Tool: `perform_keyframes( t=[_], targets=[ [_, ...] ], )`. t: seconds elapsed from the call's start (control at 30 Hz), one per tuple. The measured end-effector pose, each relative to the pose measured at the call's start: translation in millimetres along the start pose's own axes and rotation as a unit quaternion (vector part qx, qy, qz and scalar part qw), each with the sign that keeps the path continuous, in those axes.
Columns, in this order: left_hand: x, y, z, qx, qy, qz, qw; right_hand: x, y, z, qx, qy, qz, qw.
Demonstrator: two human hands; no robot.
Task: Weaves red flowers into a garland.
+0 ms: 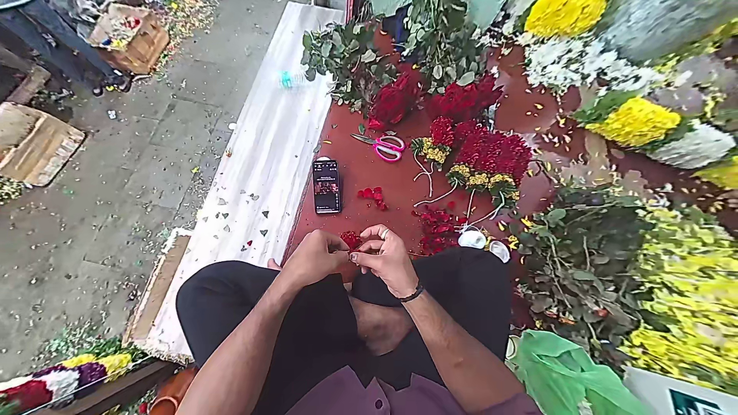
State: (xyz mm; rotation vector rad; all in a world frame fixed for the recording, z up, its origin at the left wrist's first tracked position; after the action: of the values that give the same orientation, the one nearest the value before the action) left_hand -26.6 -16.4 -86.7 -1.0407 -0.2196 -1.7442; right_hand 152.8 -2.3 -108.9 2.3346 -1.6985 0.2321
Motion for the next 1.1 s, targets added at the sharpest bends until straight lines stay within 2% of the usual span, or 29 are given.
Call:
perform_keyframes(
  t=[0.17, 0.3, 0.47, 0.67, 0.8, 0.87, 0.97, 1.03, 1.1],
  targets=[
    [-2.7, 3.8, 0.4, -0.018, 0.031, -0.035, 0.999, -0.6, -6.1, 1.9, 0.016, 0.029, -0.005, 0.999],
    [-8.2, 9.0, -0.5, -0.028, 0.061, -0.071, 0.995, -1.5, -12.4, 6.9, 0.036, 0.081, -0.049, 0.995],
    [-15.3, 17.5, -6.2, -0.010, 0.035, -0.088, 0.995, -5.7, -31.8, 12.2, 0.064, 0.116, -0.122, 0.984],
    [-12.7, 7.9, -8.0, -0.007, -0.002, -0.040, 0.999, -14.2, -55.8, -1.2, 0.070, 0.025, -0.110, 0.991],
    [-12.6, -2.9, -7.3, -0.030, -0.034, -0.022, 0.999, -13.9, -34.5, 19.1, 0.155, -0.035, -0.240, 0.958],
    [-8.7, -12.8, -1.3, -0.039, -0.052, -0.019, 0.998, -13.0, -25.9, 25.4, 0.154, -0.042, -0.264, 0.951],
    [-3.9, -29.9, 3.9, -0.052, -0.073, 0.000, 0.996, -15.6, -31.1, 9.3, 0.143, -0.095, -0.217, 0.961],
    [0.1, -37.7, 8.2, -0.081, -0.092, 0.020, 0.992, -13.3, -34.5, -7.3, 0.110, -0.142, -0.232, 0.956],
    [6.4, -39.2, 23.1, -0.164, -0.102, 0.036, 0.980, -6.0, -31.4, -24.4, 0.057, -0.179, -0.260, 0.947]
  ],
)
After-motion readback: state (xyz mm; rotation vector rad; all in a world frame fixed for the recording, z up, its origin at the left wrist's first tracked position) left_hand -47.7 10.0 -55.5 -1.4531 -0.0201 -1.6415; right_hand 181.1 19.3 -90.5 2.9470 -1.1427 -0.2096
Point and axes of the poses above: each hand's wrist, its own x-axis away from the middle knuckle, its own y-axis out of the palm, z = x × y, the point moved 5 cm from there along -x, towards the middle knuckle, and after that the axes turned 13 degrees about -y, right-handed, at the moved point
